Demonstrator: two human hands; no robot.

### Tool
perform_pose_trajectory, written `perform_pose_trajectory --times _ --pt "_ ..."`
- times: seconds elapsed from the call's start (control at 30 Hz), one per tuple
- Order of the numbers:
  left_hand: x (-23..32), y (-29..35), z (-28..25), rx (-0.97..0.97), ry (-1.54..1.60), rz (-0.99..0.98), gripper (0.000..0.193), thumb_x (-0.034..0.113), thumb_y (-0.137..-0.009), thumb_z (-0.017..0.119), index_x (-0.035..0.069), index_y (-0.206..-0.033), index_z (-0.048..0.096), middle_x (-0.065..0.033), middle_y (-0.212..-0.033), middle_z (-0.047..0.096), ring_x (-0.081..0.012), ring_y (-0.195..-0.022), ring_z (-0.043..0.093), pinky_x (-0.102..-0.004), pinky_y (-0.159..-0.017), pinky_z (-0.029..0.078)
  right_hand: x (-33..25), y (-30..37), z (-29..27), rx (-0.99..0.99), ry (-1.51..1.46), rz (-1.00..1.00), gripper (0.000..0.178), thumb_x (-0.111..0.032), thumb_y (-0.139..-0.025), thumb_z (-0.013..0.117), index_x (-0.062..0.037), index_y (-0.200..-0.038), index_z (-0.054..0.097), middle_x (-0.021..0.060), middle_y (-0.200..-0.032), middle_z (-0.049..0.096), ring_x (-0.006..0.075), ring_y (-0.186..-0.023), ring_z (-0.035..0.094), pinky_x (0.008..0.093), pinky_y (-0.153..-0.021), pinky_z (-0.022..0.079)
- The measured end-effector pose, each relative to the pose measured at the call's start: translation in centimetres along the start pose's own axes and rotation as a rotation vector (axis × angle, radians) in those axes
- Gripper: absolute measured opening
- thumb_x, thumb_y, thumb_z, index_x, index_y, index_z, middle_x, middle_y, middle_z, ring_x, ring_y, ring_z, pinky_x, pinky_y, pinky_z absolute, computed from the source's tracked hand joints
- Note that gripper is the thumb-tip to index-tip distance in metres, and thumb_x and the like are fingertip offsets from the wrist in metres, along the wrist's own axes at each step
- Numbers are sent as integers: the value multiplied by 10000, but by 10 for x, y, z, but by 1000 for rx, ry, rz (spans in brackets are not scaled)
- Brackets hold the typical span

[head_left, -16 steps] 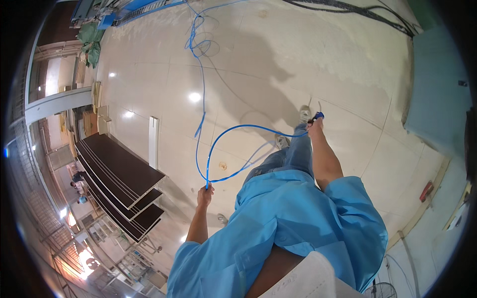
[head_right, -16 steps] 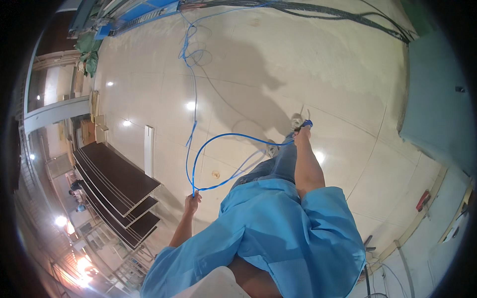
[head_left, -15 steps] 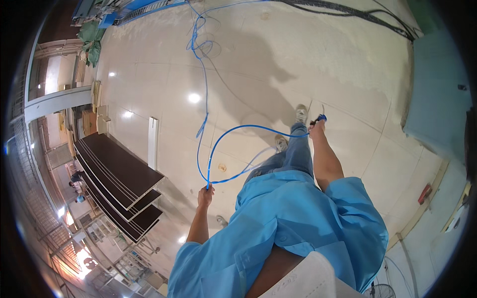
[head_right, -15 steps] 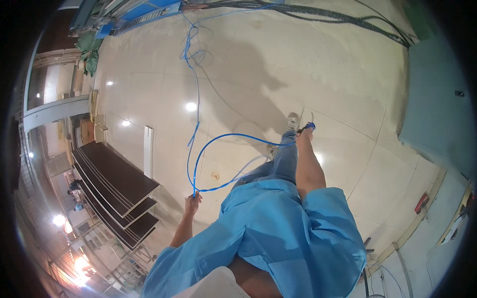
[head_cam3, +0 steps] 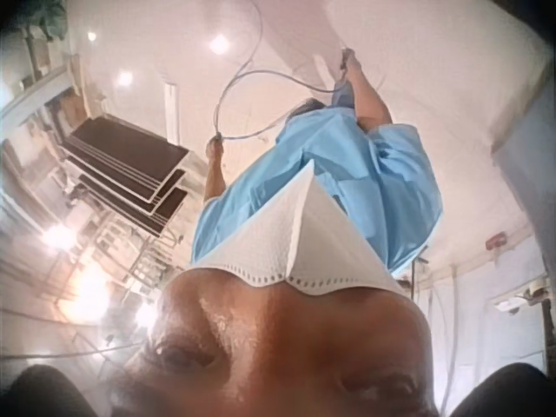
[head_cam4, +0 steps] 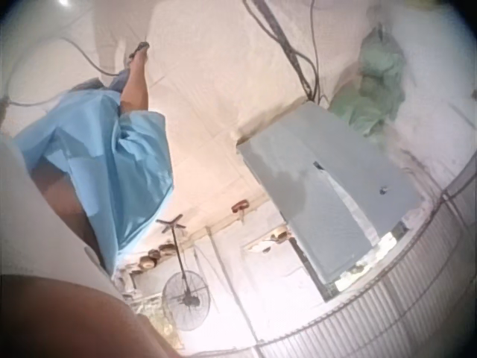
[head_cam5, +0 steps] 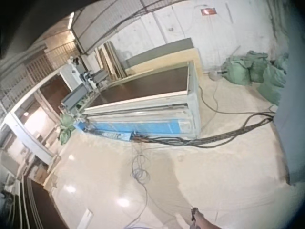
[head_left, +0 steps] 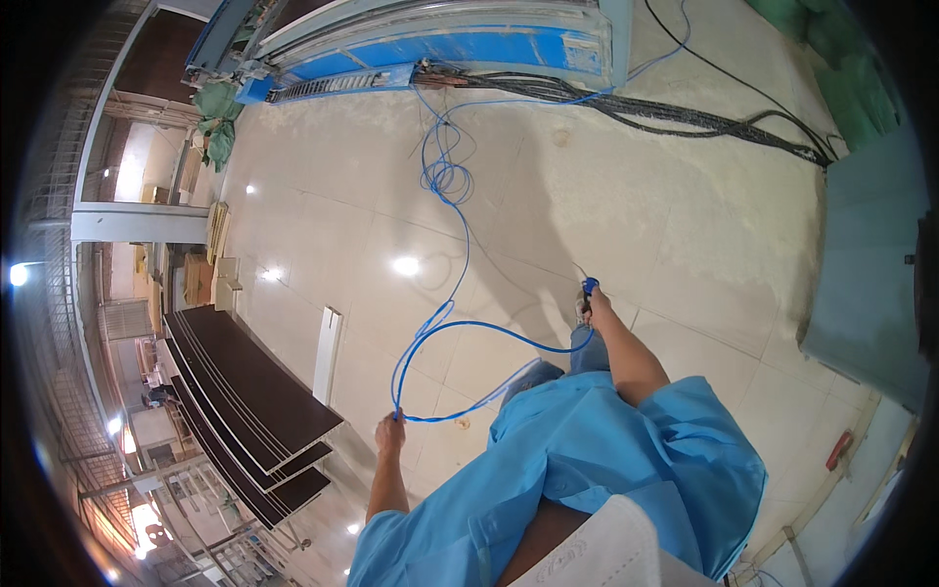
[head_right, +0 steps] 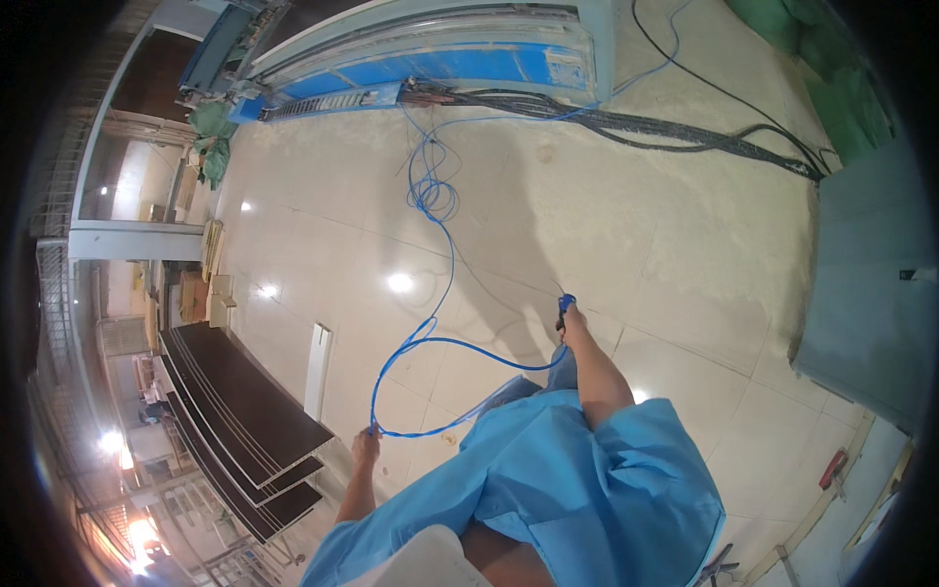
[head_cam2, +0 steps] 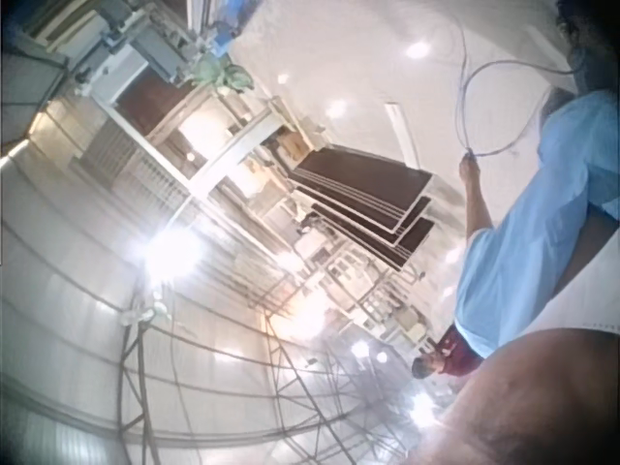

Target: The person cleans a large machine bed with a handheld air blower, then operates a computer interface using a mouse and keyboard. They measure the machine bed with a tape measure and return to the computer to continue operating the interface.

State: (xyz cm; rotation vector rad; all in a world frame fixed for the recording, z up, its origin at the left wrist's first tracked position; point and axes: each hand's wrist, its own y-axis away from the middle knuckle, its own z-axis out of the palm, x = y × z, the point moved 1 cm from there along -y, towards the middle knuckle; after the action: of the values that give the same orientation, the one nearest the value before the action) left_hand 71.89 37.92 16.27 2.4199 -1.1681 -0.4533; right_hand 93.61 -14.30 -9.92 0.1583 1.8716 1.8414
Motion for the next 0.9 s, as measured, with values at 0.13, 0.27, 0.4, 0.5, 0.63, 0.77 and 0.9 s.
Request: perform_pose_trajectory --times 0.13,0.27,0.4,0.5,0.63,0.77,0.9 --pt "13 -34 -25 40 77 -11 520 528 -1000 411 125 -896 723 -174 -881 720 -401 -890 678 -517 -780 511 -90 2 23 -54 46 -158 780 -772 -937 263 -93 -1068 626 85 -689 624 183 -557 582 322 -487 391" --pt "60 -65 -7 -93 143 -32 516 549 -993 412 147 -912 725 -176 -911 723 -399 -913 681 -529 -791 508 -233 14 14 -315 -362 -238 874 -776 -933 263 -18 -940 697 82 -715 670 198 -570 604 324 -506 479" --pt "147 -97 22 -206 239 74 490 554 -985 425 170 -955 729 -159 -925 728 -385 -941 680 -523 -790 507 -401 40 7 -594 -922 -450 851 -783 -921 289 40 -941 508 178 -806 599 330 -794 596 488 -821 509" --pt "219 -138 12 -195 233 223 506 548 -989 421 147 -943 726 -150 -865 724 -346 -869 699 -476 -751 515 -506 65 14 -458 -801 -864 816 -765 -943 239 -11 -852 537 115 -675 545 326 -675 576 482 -783 540" --pt "292 -207 -29 -269 412 306 577 564 -997 404 94 -884 719 -118 -697 683 -285 -719 695 -443 -700 513 -594 84 56 -199 -708 -792 768 -735 -965 265 -33 -844 553 24 -626 514 191 -561 537 385 -598 522" --pt "319 -289 -75 -260 357 338 609 584 -999 377 94 -895 723 -102 -680 684 -292 -732 699 -441 -705 518 -633 87 113 -321 -453 -704 707 -674 -991 338 -23 -843 573 11 -584 483 171 -483 497 364 -514 489" --pt "318 -354 -126 -250 301 288 574 573 -992 395 109 -951 730 -129 -776 715 -326 -815 706 -460 -747 521 -668 78 145 -191 -254 -772 706 -648 -1004 345 -2 -852 587 0 -570 486 146 -476 499 344 -477 474"
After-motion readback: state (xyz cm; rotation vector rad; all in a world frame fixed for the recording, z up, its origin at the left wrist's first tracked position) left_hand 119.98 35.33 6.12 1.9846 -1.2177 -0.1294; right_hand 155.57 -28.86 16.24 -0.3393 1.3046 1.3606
